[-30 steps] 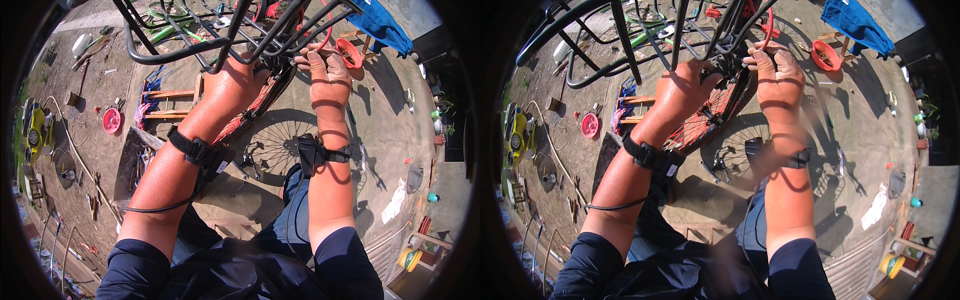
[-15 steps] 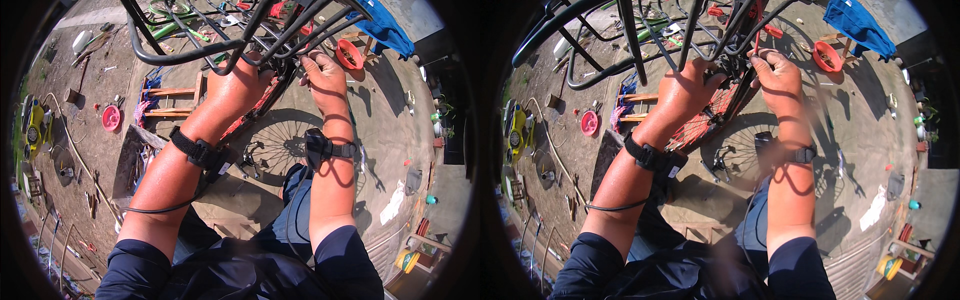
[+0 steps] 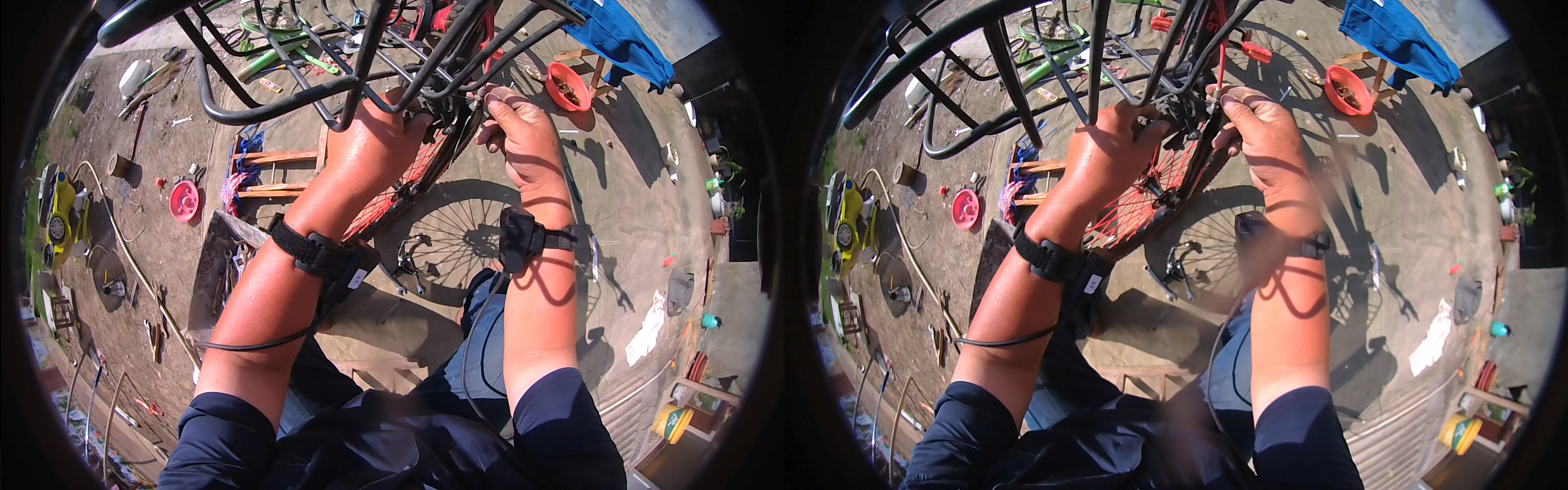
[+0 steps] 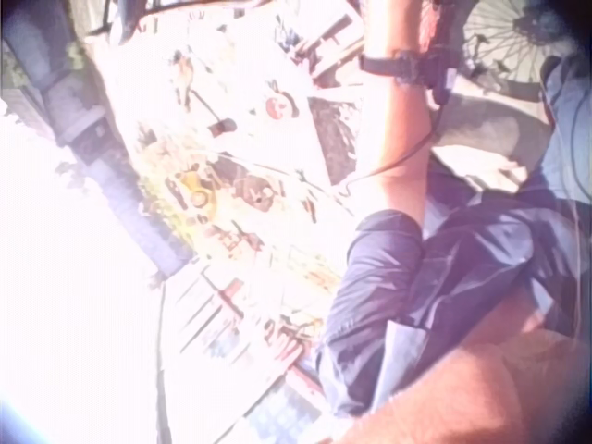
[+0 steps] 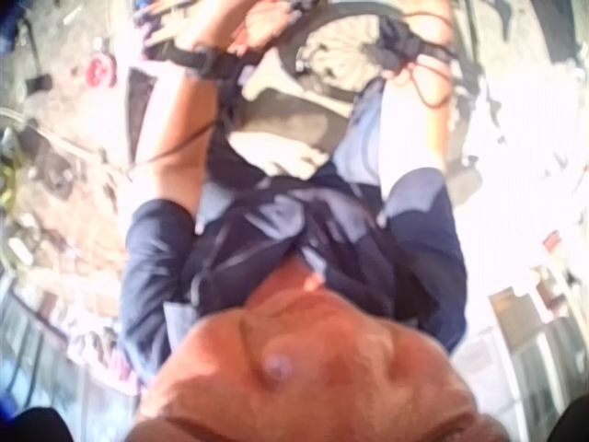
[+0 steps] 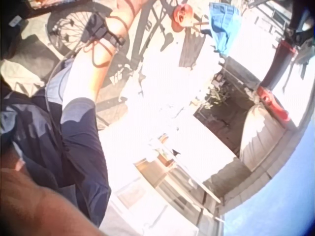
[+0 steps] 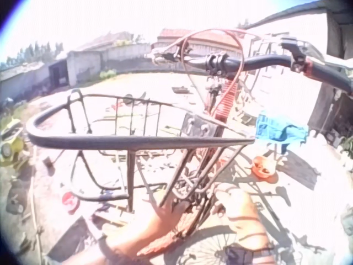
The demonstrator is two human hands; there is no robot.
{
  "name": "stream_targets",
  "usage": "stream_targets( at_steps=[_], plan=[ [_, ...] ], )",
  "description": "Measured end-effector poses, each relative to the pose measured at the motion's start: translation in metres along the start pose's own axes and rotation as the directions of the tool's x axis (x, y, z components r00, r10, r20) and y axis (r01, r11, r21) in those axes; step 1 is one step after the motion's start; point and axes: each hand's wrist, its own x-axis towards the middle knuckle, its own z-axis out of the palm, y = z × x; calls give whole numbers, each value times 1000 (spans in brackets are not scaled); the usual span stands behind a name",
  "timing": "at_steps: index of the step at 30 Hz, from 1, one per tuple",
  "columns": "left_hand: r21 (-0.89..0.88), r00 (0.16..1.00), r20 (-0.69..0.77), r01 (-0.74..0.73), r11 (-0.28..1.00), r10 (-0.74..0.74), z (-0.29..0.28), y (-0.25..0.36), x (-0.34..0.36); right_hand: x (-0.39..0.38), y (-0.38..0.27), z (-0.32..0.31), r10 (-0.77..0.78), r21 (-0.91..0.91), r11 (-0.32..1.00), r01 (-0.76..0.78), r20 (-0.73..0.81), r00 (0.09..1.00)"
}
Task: The person works on the rear wheel of a bicycle, using a wrench to tighten a bolt on the axle. They then use their hands to adjust the brake cable and check the wheel's alignment.
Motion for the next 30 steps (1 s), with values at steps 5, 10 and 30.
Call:
stream_targets(
  at_steps=[5, 10, 30],
  plan=[
    [-86, 999, 32, 13, 996, -10, 0, -4, 6, -2, 3, 0, 30, 138, 990, -32, 14, 999],
    [-41, 999, 14, -39, 998, 40, -1, -1, 6, 6, 18, -9, 40, 206, 977, -58, 91, 995],
    [-334, 998, 42, -28, 942, 44, 25, 43, 17, 14, 25, -8, 68, 329, 936, -121, 166, 984]
  ],
)
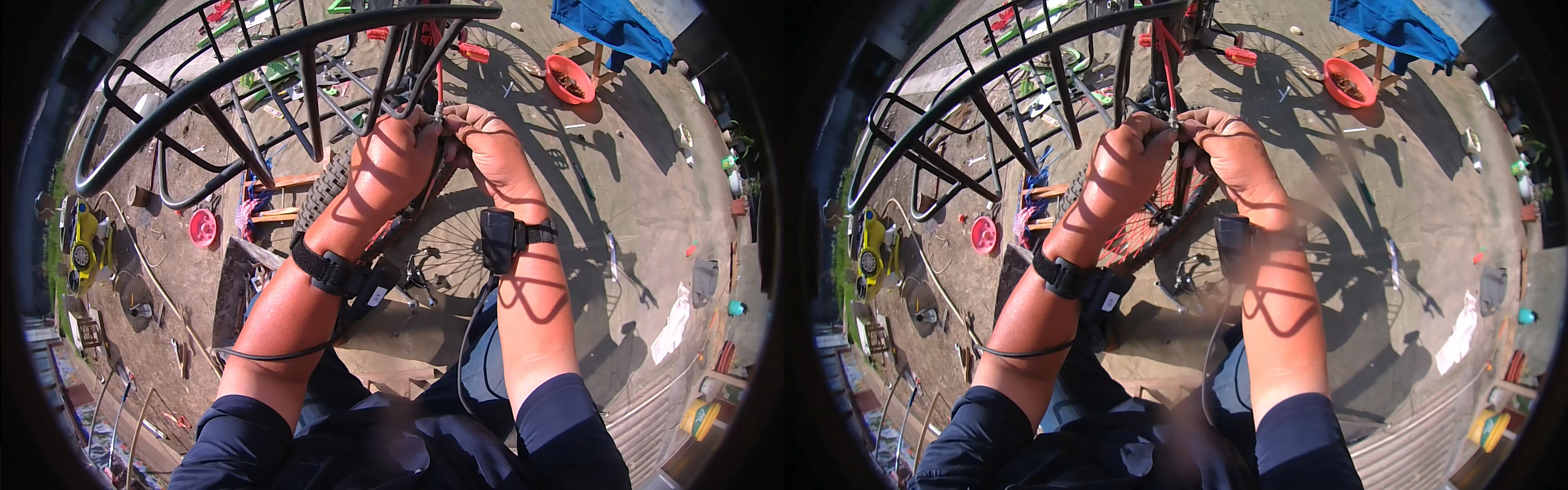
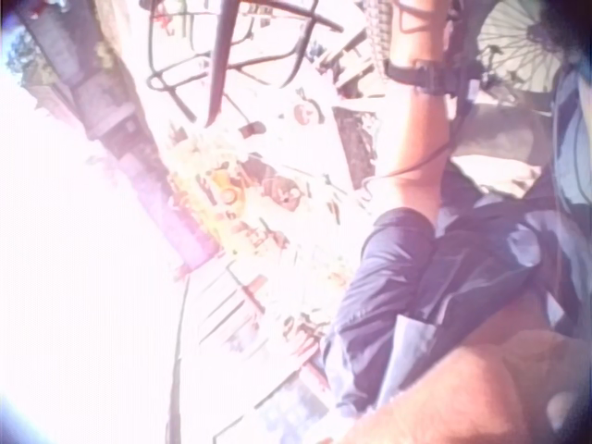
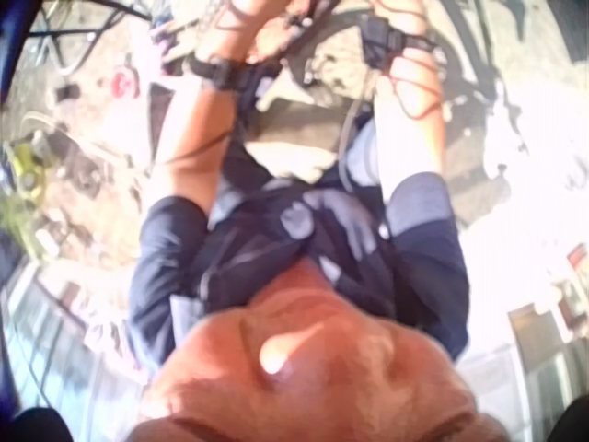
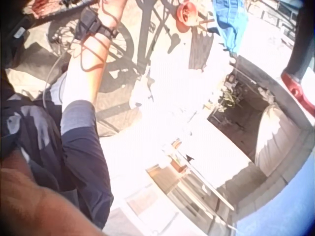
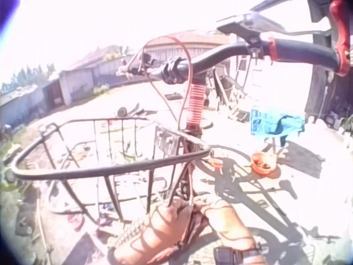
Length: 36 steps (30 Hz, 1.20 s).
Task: The person works on the rear wheel of a bicycle, using a wrench to tighten a bolt on the axle. They then use their hands to adjust the brake cable and check the wheel's alignment.
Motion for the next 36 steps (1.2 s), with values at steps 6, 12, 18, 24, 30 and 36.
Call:
stream_targets(
  at_steps=[6, 12, 18, 24, 30, 36],
  plan=[
    [83, 997, -56, -48, 995, 53, 5, -2, 0, -1, 0, 0, -12, -18, 1000, 11, -8, 1000],
    [63, 992, -77, -95, 994, 99, 8, -5, -1, -3, 3, -2, -13, 66, 998, 14, -10, 1000],
    [47, 999, -30, -44, 998, 45, 3, -3, -1, -3, 3, 0, -8, 60, 998, 8, 7, 1000],
    [36, 1000, -27, 2, 999, -1, 4, -5, -4, -1, 6, 3, 9, 83, 997, -5, -47, 999],
    [-4, 1000, -24, -8, 1000, 8, 7, -6, -6, 1, 8, -2, 1, 104, 995, 2, -22, 1000],
    [-10, 999, -44, -10, 1000, 10, 7, -6, -7, 1, 8, 1, 34, 154, 988, -29, -31, 999]
  ],
)
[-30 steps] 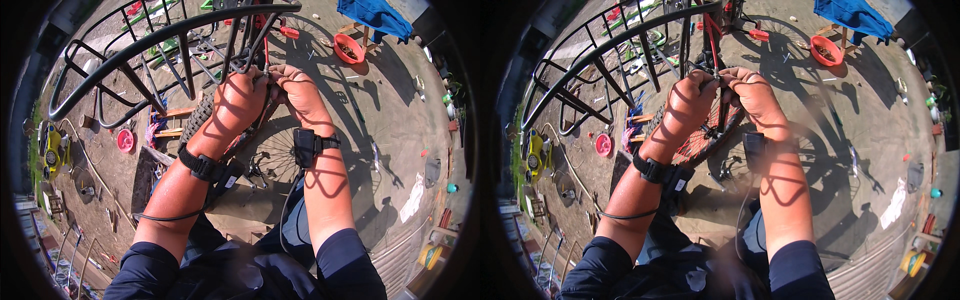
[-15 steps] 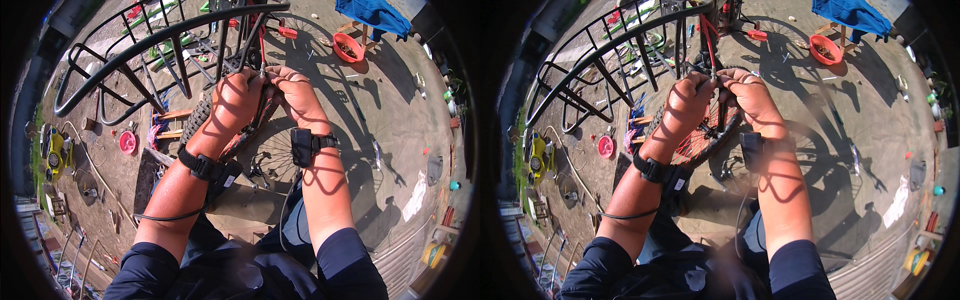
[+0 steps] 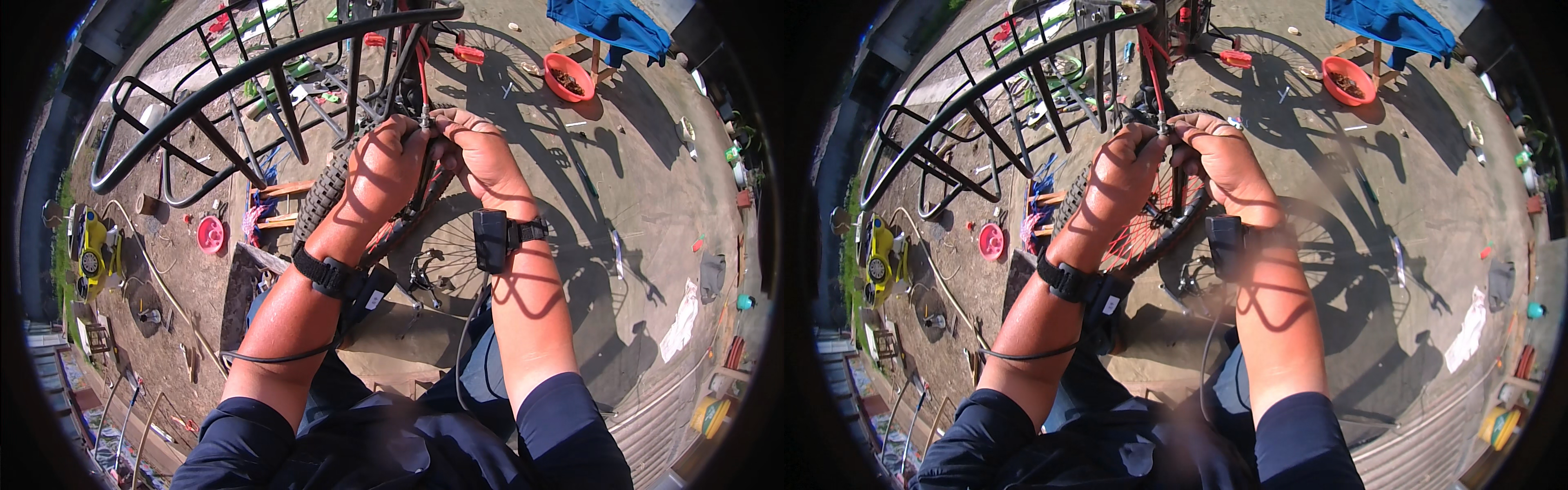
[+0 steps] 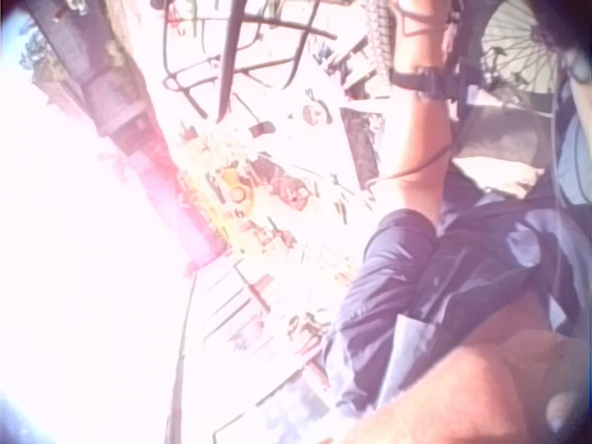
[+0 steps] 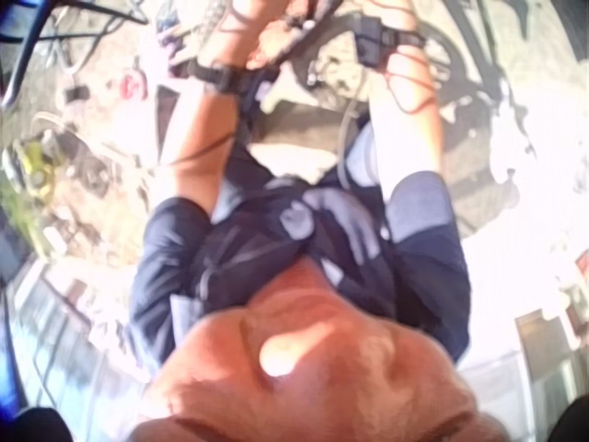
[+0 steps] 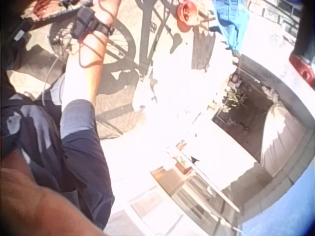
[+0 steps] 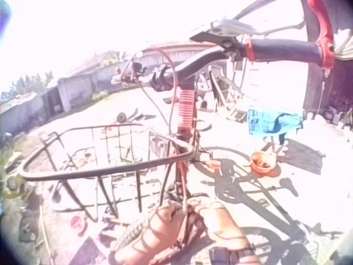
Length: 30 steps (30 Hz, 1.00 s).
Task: The person works on the rear wheel of a bicycle, using a wrench to tighten a bolt on the axle. They then use their hands to adjust the brake cable and check the wheel's alignment.
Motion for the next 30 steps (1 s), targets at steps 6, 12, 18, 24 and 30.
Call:
stream_targets(
  at_steps=[6, 12, 18, 24, 30],
  plan=[
    [-9, 1000, -23, -12, 1000, 12, 5, -5, 0, 1, -1, -4, -32, -18, 999, 32, 14, 999],
    [1, 999, -25, -40, 999, 40, 8, -9, 1, 1, -5, -7, -60, 9, 998, 60, -3, 998],
    [-20, 1000, -16, -10, 1000, 10, 5, -11, 0, -1, -12, 6, -111, -150, 981, 122, 84, 990],
    [-46, 999, 23, 34, 998, -33, 0, -2, -7, -4, -19, 15, -159, -346, 925, 159, 29, 987],
    [-50, 999, 19, 52, 997, -51, 5, -3, -7, -4, -19, 19, -247, -446, 867, 224, 6, 969]
  ],
)
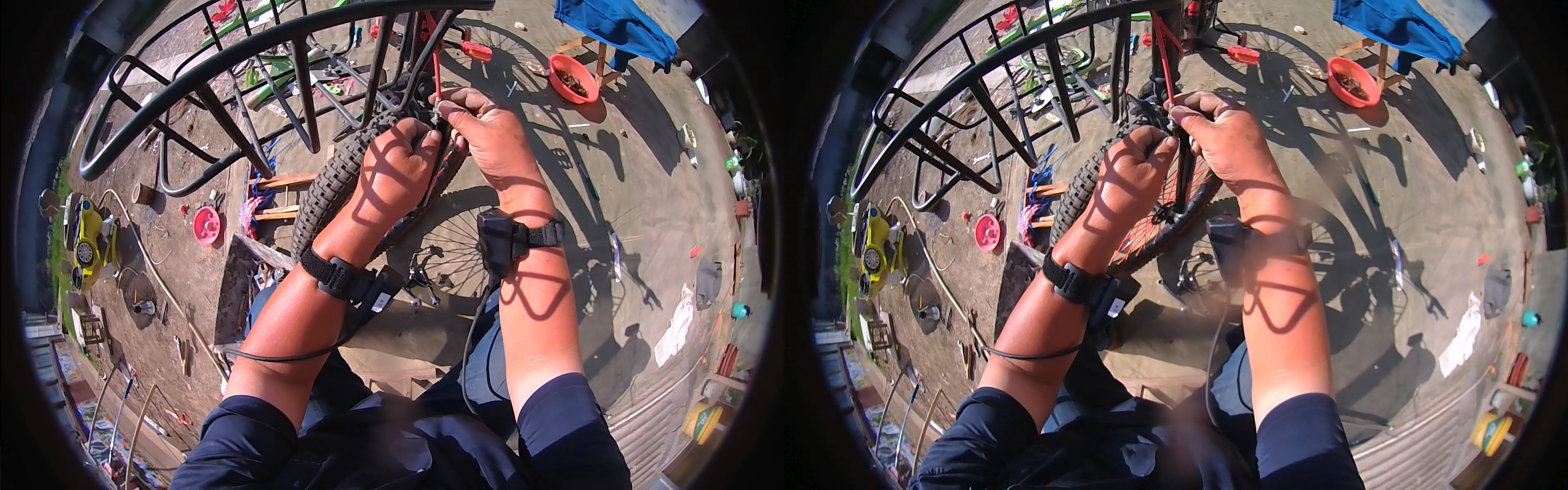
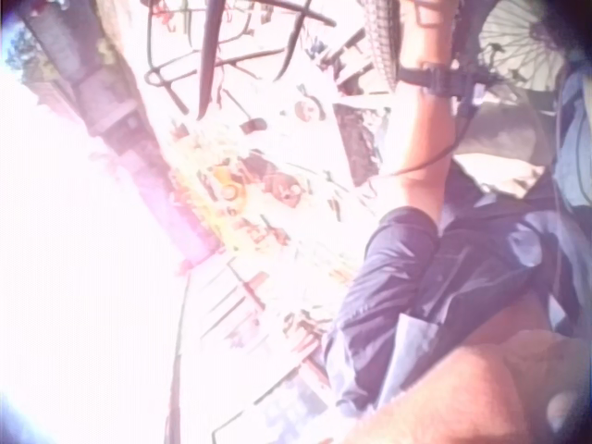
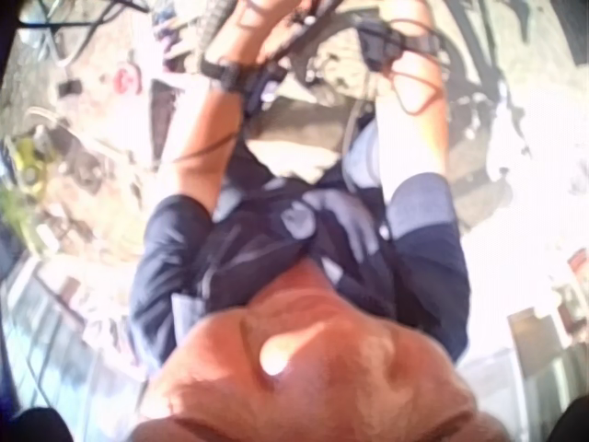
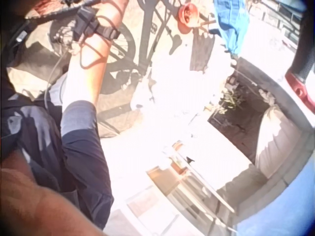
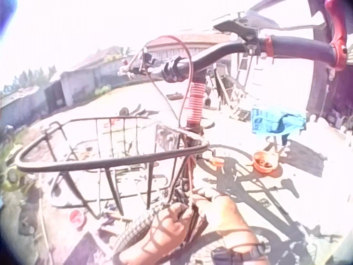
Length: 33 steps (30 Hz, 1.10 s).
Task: The person works on the rear wheel of a bicycle, using a wrench to tighten a bolt on the axle. They then use their hands to adjust the brake cable and check the wheel's alignment.
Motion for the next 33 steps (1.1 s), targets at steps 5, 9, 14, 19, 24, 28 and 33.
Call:
stream_targets(
  at_steps=[5, 9, 14, 19, 24, 28, 33],
  plan=[
    [-53, 997, 33, 68, 996, -66, 5, -6, 3, 0, -5, 2, -9, -95, 995, 7, -17, 1000],
    [-160, 998, -50, 17, 987, -26, 8, -12, 0, 3, -3, 1, -16, -134, 991, 15, -6, 1000],
    [92, 980, -141, -126, 988, 138, 8, -8, 4, 6, -10, -4, -39, -243, 969, 44, 24, 999],
    [173, 975, -136, -151, 973, 175, 5, -3, 3, 8, -17, -9, -27, -387, 920, 60, 89, 996],
    [171, 970, -147, -167, 971, 193, 7, -6, 3, 11, -31, -7, -18, -597, 799, 69, 91, 996],
    [135, 985, -108, -116, 984, 131, 4, -1, 3, 11, -34, -10, -111, -674, 715, 186, 154, 982],
    [119, 993, -75, -86, 989, 96, 1, 1, 4, 15, -39, -10, -109, -729, 642, 237, 219, 969]
  ],
)
